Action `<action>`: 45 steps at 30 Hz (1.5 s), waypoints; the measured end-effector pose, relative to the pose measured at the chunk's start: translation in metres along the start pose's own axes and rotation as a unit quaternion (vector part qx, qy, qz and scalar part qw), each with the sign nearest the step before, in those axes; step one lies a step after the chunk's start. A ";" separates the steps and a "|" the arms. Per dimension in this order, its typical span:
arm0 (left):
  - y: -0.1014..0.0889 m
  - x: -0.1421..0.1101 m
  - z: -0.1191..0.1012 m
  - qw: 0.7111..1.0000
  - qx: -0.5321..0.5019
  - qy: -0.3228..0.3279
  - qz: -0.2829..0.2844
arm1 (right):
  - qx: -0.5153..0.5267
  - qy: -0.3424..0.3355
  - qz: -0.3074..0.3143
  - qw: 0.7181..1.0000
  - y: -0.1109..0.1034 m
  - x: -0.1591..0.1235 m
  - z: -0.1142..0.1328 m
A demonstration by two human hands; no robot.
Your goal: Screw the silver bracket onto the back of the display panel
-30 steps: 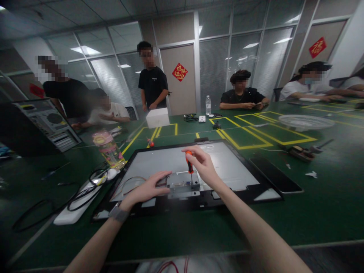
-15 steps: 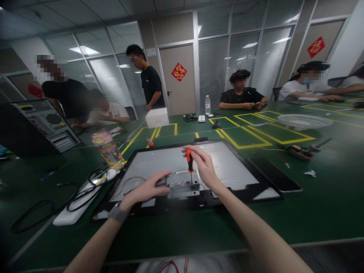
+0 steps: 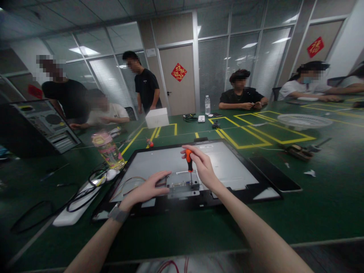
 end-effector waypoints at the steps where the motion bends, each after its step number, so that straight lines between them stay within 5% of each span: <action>1: 0.000 0.000 0.000 1.000 0.000 0.001 0.000 | 0.006 0.005 0.000 1.000 0.000 0.000 0.000; 9: 0.000 -0.001 -0.002 1.000 0.001 -0.002 0.000 | -0.115 -0.046 -0.016 0.992 -0.004 -0.001 0.000; 16: 0.000 -0.001 -0.001 1.000 0.006 -0.001 0.003 | 0.012 0.007 0.006 1.000 0.000 -0.002 0.001; 26: 0.000 -0.001 -0.002 1.000 0.001 -0.003 0.002 | -0.065 -0.040 -0.037 0.996 -0.005 -0.001 -0.002; 34: 0.000 0.000 -0.001 1.000 0.005 0.003 -0.002 | 0.059 0.022 0.002 0.998 0.001 0.000 -0.004; 41: -0.001 -0.001 -0.003 1.000 0.004 -0.002 0.002 | 0.012 0.029 -0.009 0.999 -0.004 0.000 -0.012; 45: 0.000 -0.002 -0.003 1.000 0.002 0.001 0.005 | 0.069 0.051 0.001 0.996 0.000 -0.001 -0.014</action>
Point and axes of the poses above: each hand's wrist, its own x-axis towards the middle knuckle, its own y-axis out of the palm, z = x × y, the point moved 6 cm from there along x, towards the middle knuckle, and after that the axes turned 10 degrees about -y, right-handed, at the moved point
